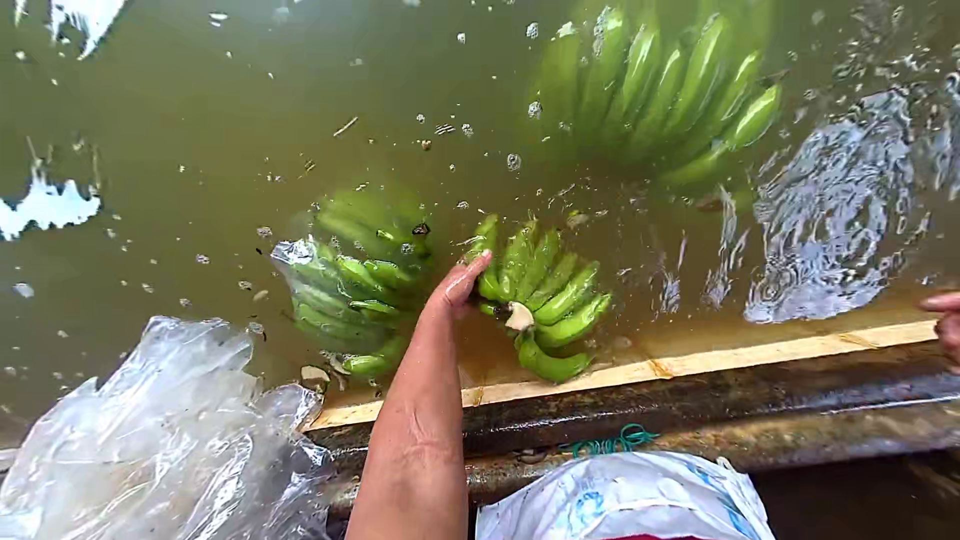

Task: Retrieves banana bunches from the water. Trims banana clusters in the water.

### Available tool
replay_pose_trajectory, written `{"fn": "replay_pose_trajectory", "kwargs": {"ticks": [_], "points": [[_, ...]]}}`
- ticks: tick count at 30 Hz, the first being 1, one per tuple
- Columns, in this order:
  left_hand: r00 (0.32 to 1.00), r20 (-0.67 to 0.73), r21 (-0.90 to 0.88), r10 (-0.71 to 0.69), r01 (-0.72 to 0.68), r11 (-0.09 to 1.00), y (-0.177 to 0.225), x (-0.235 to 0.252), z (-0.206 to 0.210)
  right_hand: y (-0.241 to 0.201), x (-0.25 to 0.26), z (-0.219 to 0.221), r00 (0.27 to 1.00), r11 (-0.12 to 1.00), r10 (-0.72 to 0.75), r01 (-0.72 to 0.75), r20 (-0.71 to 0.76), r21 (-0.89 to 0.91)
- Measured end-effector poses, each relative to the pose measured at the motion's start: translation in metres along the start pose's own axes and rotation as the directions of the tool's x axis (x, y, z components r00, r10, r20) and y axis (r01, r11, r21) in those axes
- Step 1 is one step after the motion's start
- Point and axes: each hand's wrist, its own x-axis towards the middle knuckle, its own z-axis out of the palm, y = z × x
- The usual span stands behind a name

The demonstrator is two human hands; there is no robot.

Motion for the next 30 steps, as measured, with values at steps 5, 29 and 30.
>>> {"fn": "replay_pose_trajectory", "kwargs": {"ticks": [5, 29, 30], "points": [[0.929, -0.126, 0.003, 0.349, -0.351, 0.936, -0.032, 0.002, -0.007, -0.048, -0.032, 0.130, 0.977, 0.867, 0.005, 0.103, 0.215, -0.488], [0.967, 0.046, 0.827, 0.252, -0.178, 0.533, -0.001, -0.020, 0.065, -0.068, -0.044, 0.299, 0.830, 0.749, 0.143, 0.265, 0.539, -0.607], [0.965, 0.053, 0.832, 0.256, -0.185, 0.524, -0.001, -0.020, 0.066, -0.067, -0.044, 0.300, 0.830, 0.749, 0.145, 0.264, 0.539, -0.607]]}}
